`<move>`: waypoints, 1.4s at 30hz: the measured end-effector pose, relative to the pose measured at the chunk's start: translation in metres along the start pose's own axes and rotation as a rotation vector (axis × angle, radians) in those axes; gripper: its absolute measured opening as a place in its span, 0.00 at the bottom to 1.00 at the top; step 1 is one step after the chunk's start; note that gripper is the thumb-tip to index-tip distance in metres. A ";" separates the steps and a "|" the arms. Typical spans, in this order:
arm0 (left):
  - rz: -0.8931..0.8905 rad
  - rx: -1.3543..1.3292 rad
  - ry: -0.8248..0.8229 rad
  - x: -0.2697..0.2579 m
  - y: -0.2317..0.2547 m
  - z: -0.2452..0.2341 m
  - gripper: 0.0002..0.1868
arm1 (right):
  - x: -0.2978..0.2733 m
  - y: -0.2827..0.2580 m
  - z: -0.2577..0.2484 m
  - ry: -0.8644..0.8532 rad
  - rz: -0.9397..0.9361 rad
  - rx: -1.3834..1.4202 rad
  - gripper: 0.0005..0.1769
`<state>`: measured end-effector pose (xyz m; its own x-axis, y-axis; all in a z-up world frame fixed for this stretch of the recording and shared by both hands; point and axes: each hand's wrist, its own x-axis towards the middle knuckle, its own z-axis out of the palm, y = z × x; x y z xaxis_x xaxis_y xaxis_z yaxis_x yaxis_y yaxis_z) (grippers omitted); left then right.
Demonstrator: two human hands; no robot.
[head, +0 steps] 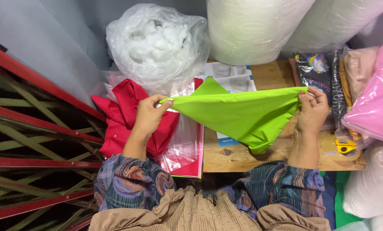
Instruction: Stuffing a green fabric pouch with white fiberfill by hand
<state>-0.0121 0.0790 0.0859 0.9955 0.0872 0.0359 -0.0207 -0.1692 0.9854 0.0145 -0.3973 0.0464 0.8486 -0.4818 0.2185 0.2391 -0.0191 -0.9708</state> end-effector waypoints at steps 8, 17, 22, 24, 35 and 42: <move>0.018 -0.265 -0.182 -0.009 -0.031 0.049 0.15 | -0.045 -0.022 0.056 -0.009 -0.565 -0.765 0.28; -0.113 -0.170 -0.296 -0.027 -0.038 0.088 0.15 | -0.139 -0.028 0.135 -0.523 -0.637 -0.583 0.09; -0.150 -0.133 -0.350 -0.031 -0.034 0.089 0.16 | -0.148 -0.024 0.139 -0.535 -0.667 -0.595 0.09; -0.150 -0.056 -0.414 -0.032 -0.032 0.092 0.16 | -0.148 -0.019 0.137 -0.504 -0.710 -0.664 0.05; 0.070 0.346 -0.404 -0.034 -0.022 0.082 0.12 | -0.152 -0.029 0.137 -0.661 -0.344 -0.581 0.05; 0.141 0.321 -0.355 -0.032 -0.011 0.079 0.09 | -0.147 -0.027 0.145 -0.453 -1.050 -1.082 0.04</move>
<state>-0.0362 0.0008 0.0605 0.9560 -0.2888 0.0508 -0.1835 -0.4541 0.8719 -0.0483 -0.1994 0.0544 0.6404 0.4374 0.6313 0.5199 -0.8519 0.0629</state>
